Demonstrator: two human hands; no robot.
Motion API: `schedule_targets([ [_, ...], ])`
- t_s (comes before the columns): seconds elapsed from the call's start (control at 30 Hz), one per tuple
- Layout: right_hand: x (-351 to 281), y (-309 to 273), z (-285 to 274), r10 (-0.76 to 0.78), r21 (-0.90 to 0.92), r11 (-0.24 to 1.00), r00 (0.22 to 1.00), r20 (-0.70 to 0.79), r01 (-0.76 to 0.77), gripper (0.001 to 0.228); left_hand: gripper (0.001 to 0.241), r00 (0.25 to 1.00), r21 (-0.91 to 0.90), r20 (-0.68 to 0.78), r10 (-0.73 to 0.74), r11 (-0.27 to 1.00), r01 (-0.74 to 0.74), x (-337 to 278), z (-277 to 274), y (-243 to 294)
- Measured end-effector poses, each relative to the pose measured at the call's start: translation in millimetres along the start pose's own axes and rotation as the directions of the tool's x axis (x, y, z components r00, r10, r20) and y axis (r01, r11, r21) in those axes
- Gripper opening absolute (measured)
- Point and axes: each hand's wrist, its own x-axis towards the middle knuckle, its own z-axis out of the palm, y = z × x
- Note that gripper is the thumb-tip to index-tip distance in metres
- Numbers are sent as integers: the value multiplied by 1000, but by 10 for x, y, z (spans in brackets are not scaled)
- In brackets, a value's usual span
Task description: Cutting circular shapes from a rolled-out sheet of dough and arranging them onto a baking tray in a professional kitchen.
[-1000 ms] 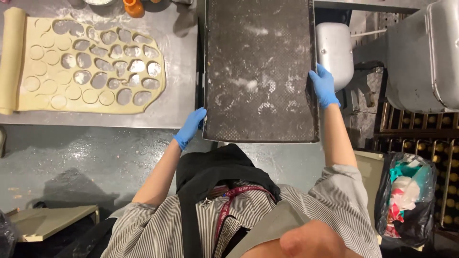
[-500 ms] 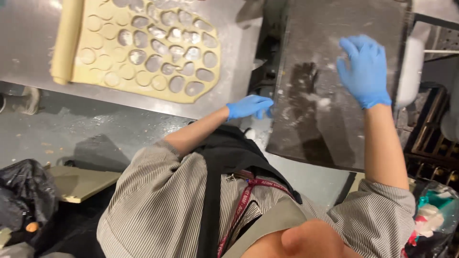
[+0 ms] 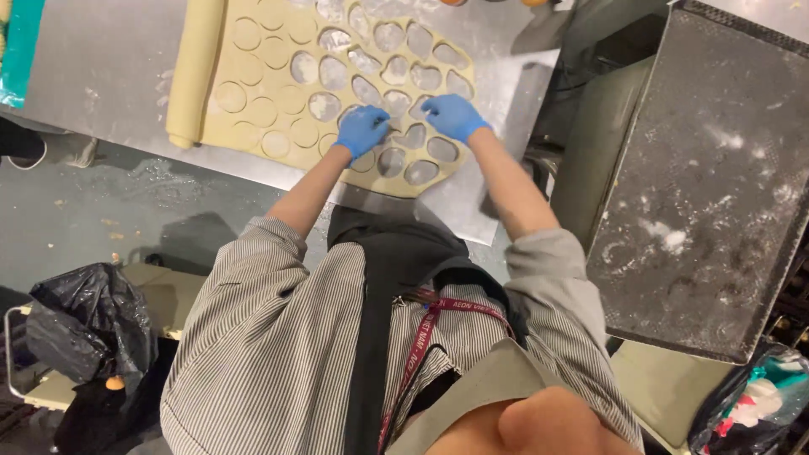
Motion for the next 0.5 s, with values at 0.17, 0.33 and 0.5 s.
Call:
schedule_targets([
  [0.17,-76,-598,867,-136,50,988,977,-166,146,32,16,992,290,92,86,951,-110,-113,-256,-708],
  [0.33,-260,-796,1122,-223,-116,974,922,-318,196,33,18,958,483,237,161,836,-260,-160,-503,-730],
  [0.5,-99,-474,1212,-203,-178,971,942,-267,159,32,24,896,660,394,205,615,-431,83,-579,-918],
])
